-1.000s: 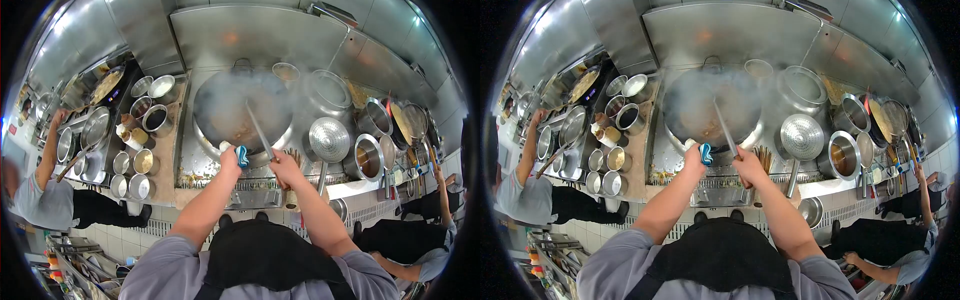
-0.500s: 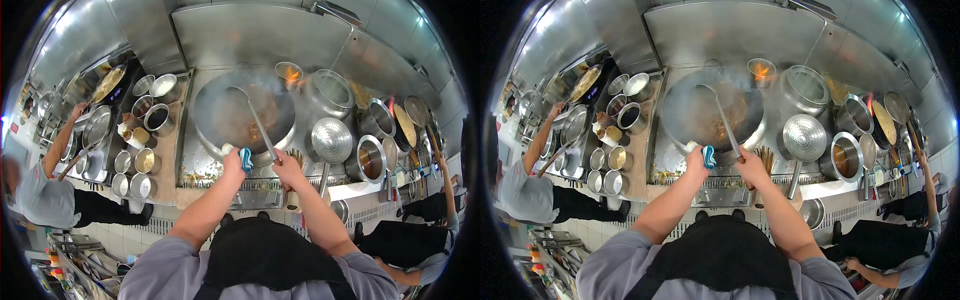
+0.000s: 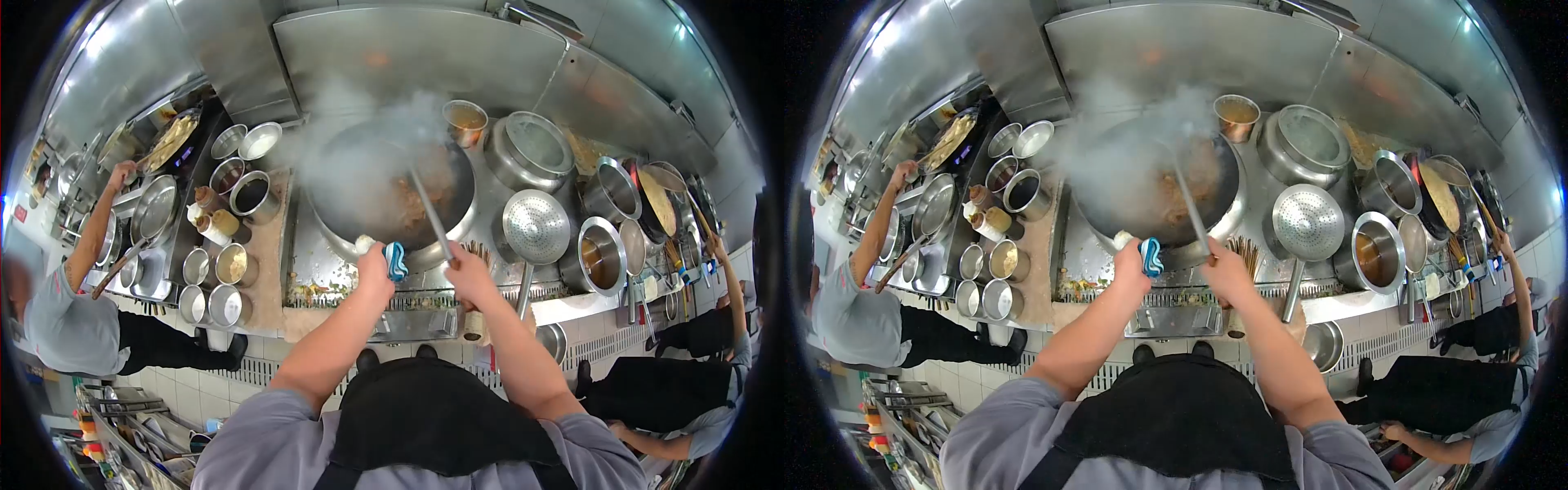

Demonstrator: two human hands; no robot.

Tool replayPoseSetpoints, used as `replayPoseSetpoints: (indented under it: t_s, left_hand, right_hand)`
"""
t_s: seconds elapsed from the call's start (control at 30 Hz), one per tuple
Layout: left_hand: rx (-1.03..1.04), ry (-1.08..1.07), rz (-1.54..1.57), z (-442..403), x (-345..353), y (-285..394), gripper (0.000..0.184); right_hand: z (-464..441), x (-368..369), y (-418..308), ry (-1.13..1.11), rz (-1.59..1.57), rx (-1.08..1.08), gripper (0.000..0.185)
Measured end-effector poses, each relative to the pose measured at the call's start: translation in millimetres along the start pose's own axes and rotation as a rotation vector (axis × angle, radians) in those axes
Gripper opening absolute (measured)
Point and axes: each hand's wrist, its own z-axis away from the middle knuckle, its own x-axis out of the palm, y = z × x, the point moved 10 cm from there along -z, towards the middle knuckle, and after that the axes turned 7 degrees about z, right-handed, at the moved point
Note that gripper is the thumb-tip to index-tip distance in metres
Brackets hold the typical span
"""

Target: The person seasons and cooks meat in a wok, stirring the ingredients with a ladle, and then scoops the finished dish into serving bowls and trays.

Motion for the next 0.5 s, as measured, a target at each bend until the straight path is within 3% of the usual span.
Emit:
replayPoseSetpoints:
  t_s: [0.1,0.17,0.27,0.37,0.43,0.5]
  left_hand:
    - [0.068,0.078,-0.046,-29.9,-14.9,6.1,0.015]
    - [0.065,0.022,-0.021,3.1,-1.9,10.7,0.015]
    - [0.013,-0.094,-0.052,-24.2,-10.3,-2.0,0.017]
    - [-0.068,-0.180,-0.018,-24.4,-0.2,10.6,0.019]
    - [-0.257,-0.161,-0.088,-4.4,-6.0,2.0,0.016]
    - [-0.257,-0.166,-0.112,-43.7,-0.7,-7.2,0.014]
  right_hand:
    - [4.2,20.6,-2.7,-0.090,0.018,-0.070,0.062]
    - [23.0,-3.9,-11.5,0.057,0.282,-0.389,0.059]
    - [81.4,-43.6,-9.6,0.116,0.474,-0.156,0.059]
    - [107.6,-80.4,6.6,0.165,0.544,-0.259,0.060]
    - [126.6,-101.2,-4.3,0.137,0.549,-0.259,0.060]
    - [147.2,-111.3,-22.2,0.107,0.551,-0.253,0.060]
